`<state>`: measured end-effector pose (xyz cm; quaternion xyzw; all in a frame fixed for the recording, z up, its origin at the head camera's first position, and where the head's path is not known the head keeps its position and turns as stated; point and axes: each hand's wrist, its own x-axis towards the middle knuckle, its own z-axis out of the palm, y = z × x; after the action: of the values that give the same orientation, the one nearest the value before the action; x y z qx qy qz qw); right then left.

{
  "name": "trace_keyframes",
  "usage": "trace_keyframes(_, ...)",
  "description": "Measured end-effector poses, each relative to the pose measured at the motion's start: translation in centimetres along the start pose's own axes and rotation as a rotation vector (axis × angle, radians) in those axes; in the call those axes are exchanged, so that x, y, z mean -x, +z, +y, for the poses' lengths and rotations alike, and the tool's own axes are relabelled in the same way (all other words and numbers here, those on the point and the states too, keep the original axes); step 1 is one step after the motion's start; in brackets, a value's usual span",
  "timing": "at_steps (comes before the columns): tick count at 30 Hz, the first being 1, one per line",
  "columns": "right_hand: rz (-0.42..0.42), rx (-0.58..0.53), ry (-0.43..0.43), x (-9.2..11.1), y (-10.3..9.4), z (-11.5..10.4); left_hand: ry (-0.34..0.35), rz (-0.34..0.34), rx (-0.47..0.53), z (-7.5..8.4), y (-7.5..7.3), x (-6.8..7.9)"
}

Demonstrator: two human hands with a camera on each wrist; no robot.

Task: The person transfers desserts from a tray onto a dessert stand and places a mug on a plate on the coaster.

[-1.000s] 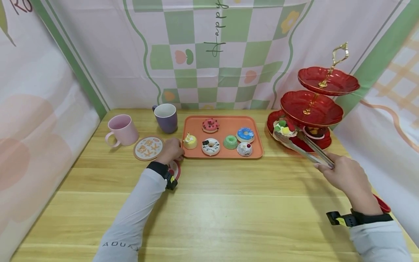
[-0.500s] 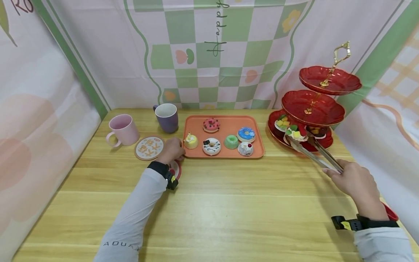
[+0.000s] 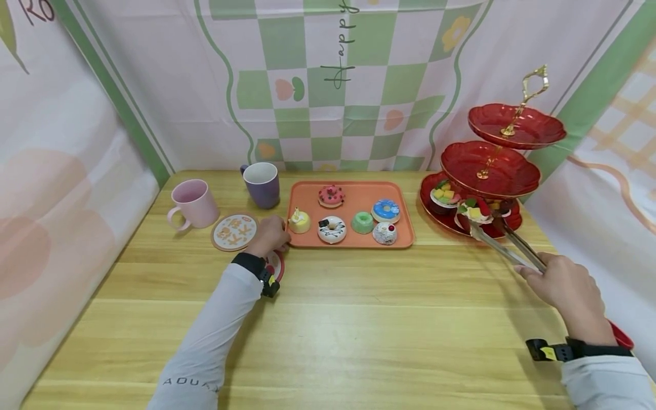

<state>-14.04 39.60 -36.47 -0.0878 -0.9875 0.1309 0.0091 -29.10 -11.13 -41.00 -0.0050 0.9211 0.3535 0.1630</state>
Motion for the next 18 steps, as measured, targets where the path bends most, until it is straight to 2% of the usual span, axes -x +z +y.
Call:
trace_keyframes(5, 0.009, -0.004, -0.014, 0.0, -0.3, -0.1, 0.019, 0.004, 0.001, -0.1, 0.1, -0.1)
trace_keyframes(18, -0.045, 0.002, 0.054, -0.2, -1.1, -1.1, 0.028, 0.01, 0.006, -0.3, 0.1, -0.2)
